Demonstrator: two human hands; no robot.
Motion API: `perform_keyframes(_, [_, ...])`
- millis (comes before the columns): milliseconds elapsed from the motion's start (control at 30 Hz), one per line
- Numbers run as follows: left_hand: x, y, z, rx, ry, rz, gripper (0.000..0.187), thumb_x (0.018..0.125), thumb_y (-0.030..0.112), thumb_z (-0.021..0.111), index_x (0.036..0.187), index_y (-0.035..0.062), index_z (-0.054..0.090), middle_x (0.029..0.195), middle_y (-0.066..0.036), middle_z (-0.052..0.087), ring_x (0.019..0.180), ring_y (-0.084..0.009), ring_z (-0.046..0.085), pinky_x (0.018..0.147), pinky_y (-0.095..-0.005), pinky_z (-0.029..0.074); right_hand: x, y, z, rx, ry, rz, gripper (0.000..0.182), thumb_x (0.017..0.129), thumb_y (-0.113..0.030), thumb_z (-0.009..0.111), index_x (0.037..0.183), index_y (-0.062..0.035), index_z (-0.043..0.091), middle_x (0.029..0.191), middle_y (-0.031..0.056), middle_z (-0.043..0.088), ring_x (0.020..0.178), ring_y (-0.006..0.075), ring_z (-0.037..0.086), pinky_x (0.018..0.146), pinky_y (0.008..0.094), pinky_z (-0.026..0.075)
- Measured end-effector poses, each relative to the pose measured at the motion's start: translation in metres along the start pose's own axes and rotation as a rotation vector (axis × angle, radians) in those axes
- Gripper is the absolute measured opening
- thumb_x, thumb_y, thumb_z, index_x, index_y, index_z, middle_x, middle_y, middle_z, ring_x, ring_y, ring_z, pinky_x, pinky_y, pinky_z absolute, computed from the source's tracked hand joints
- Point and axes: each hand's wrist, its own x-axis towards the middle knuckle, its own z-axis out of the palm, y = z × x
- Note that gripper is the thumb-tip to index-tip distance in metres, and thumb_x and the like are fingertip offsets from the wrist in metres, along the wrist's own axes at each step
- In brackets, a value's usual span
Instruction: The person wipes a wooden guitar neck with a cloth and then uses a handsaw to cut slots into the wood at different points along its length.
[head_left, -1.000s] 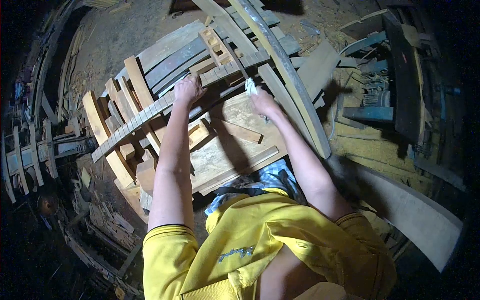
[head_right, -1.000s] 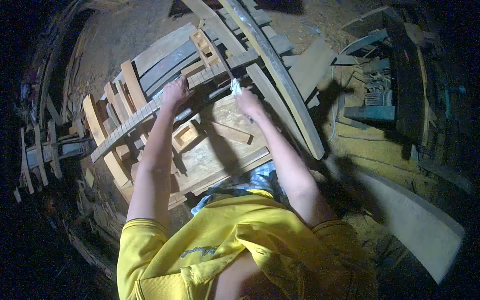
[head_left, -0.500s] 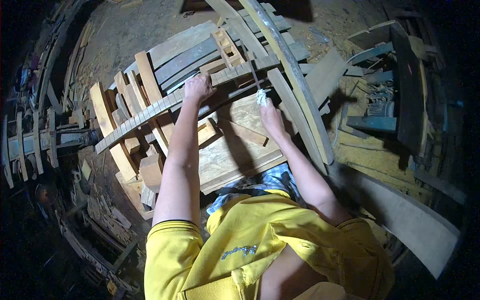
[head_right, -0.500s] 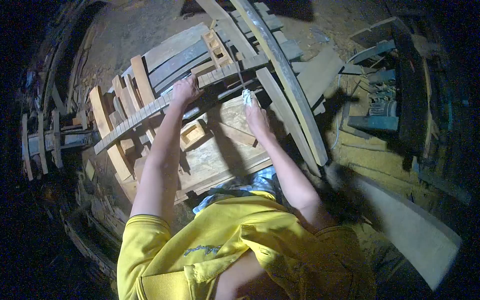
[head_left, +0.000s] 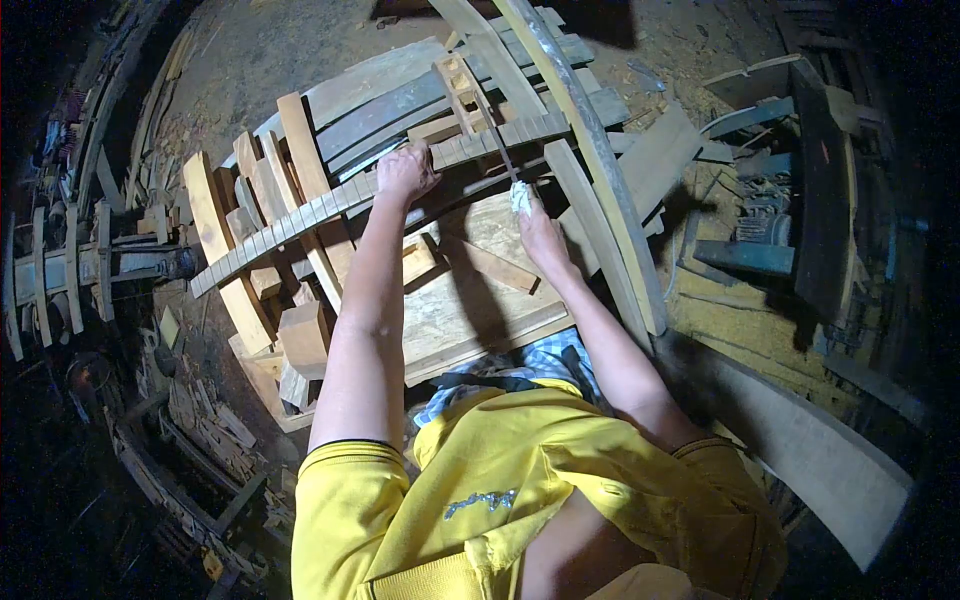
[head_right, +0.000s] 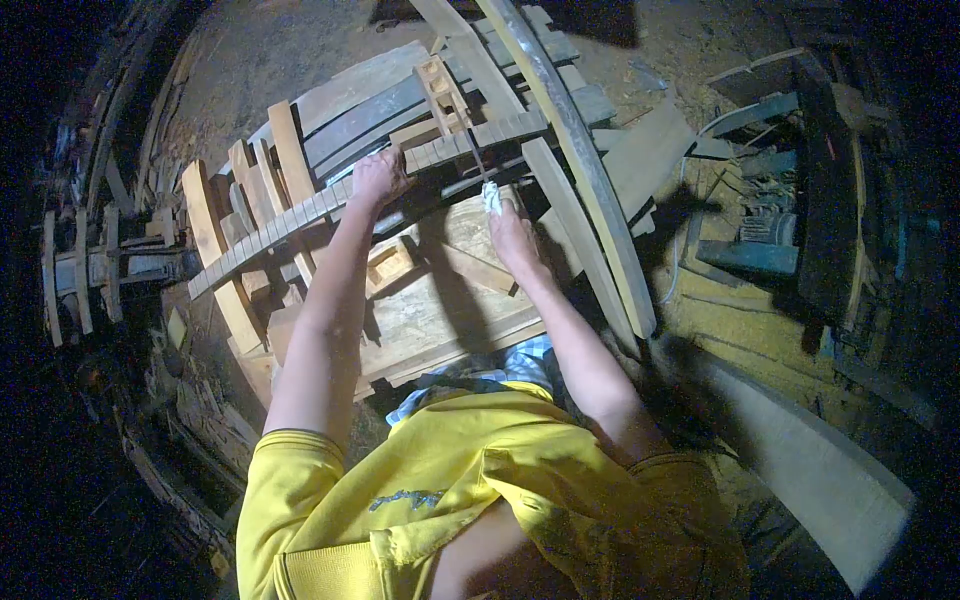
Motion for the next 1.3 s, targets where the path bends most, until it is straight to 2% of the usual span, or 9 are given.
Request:
perform_keyframes(200, [-0.004,0.002,-0.002,0.029,0.034,0.001,0.047,0.068,0.042,0.064,0.095,0.007,0.05,0.09,-0.016,0.062,0.086,-0.0283,0.06,0.072,-0.0376,0.048,0.025,-0.015,-0.001,-0.098,-0.02,0.01,0.025,0.086,-0.025,0.042,0.102,-0.0055,0.043,0.084,0.0264,0.058,0.081,0.0452,0.055,0.07,0.0534,0.042])
perform_keyframes(333, [-0.003,0.002,0.0,0.057,0.023,-0.011,0.046,0.068,0.041,0.063,0.096,0.0074,0.05,0.09,-0.015,0.062,0.085,-0.0278,0.06,0.072,-0.0375,0.048,0.051,-0.029,-0.003,-0.105,-0.079,0.036,0.031,0.086,-0.027,0.041,0.11,-0.0078,0.043,0.093,0.0275,0.056,0.088,0.0451,0.052,0.077,0.0526,0.04])
perform_keyframes(500, [0.002,-0.002,0.005,0.056,0.014,-0.004,0.048,0.069,0.043,0.063,0.097,0.0075,0.05,0.09,-0.016,0.062,0.086,-0.0273,0.06,0.071,-0.0375,0.048,0.016,-0.011,-0.001,-0.052,-0.1,0.132,0.031,0.086,-0.025,0.042,0.112,-0.0094,0.043,0.094,0.0273,0.056,0.091,0.0436,0.052,0.079,0.0504,0.041])
perform_keyframes(600, [0.003,-0.006,0.012,0.035,0.026,0.005,0.049,0.069,0.044,0.063,0.098,0.0076,0.05,0.09,-0.016,0.062,0.087,-0.0276,0.06,0.072,-0.0379,0.048,0.013,-0.007,0.001,-0.044,-0.083,0.089,0.027,0.086,-0.026,0.041,0.103,-0.0061,0.044,0.09,0.0293,0.056,0.087,0.0453,0.053,0.075,0.0513,0.041])
perform_keyframes(633, [0.004,-0.006,0.014,0.031,0.05,0.011,0.049,0.069,0.045,0.063,0.098,0.0076,0.05,0.09,-0.016,0.062,0.087,-0.028,0.06,0.072,-0.0382,0.048,0.023,-0.016,-0.004,-0.067,-0.126,0.12,0.03,0.086,-0.026,0.04,0.111,-0.0098,0.044,0.096,0.0276,0.055,0.093,0.0438,0.051,0.079,0.0504,0.041])
perform_keyframes(800, [0.005,-0.007,0.011,0.017,-0.027,-0.01,0.049,0.069,0.045,0.063,0.097,0.0073,0.05,0.094,-0.017,0.061,0.089,-0.0291,0.059,0.075,-0.0396,0.047,0.071,-0.03,0.001,-0.144,-0.103,0.072,0.029,0.087,-0.028,0.038,0.106,-0.008,0.044,0.094,0.0276,0.055,0.091,0.0448,0.051,0.079,0.051,0.04])
perform_keyframes(867, [0.004,-0.006,0.013,-0.022,0.049,-0.009,0.04,0.068,0.041,0.065,0.086,0.0074,0.053,0.086,-0.015,0.061,0.083,-0.0296,0.059,0.07,-0.0395,0.047,0.068,-0.028,-0.002,-0.154,-0.092,0.06,0.028,0.087,-0.028,0.038,0.105,-0.0074,0.044,0.093,0.0275,0.056,0.091,0.0449,0.051,0.078,0.0511,0.04])
perform_keyframes(1067, [0.005,-0.007,0.013,-0.003,0.002,-0.002,0.045,0.069,0.043,0.063,0.094,0.007,0.051,0.089,-0.017,0.062,0.087,-0.0294,0.06,0.074,-0.0398,0.047,0.026,-0.009,-0.002,-0.075,-0.12,0.093,0.031,0.086,-0.03,0.041,0.107,-0.0078,0.044,0.094,0.0272,0.056,0.091,0.0438,0.052,0.078,0.0508,0.041])
perform_keyframes(1300, [0.004,-0.006,0.009,-0.004,0.003,0.021,0.044,0.069,0.042,0.063,0.093,0.0066,0.051,0.087,-0.017,0.062,0.085,-0.0298,0.06,0.073,-0.0395,0.047,0.076,-0.04,-0.007,-0.167,-0.135,0.076,0.031,0.087,-0.028,0.037,0.107,-0.0053,0.045,0.098,0.0267,0.055,0.096,0.0423,0.051,0.082,0.0495,0.04])
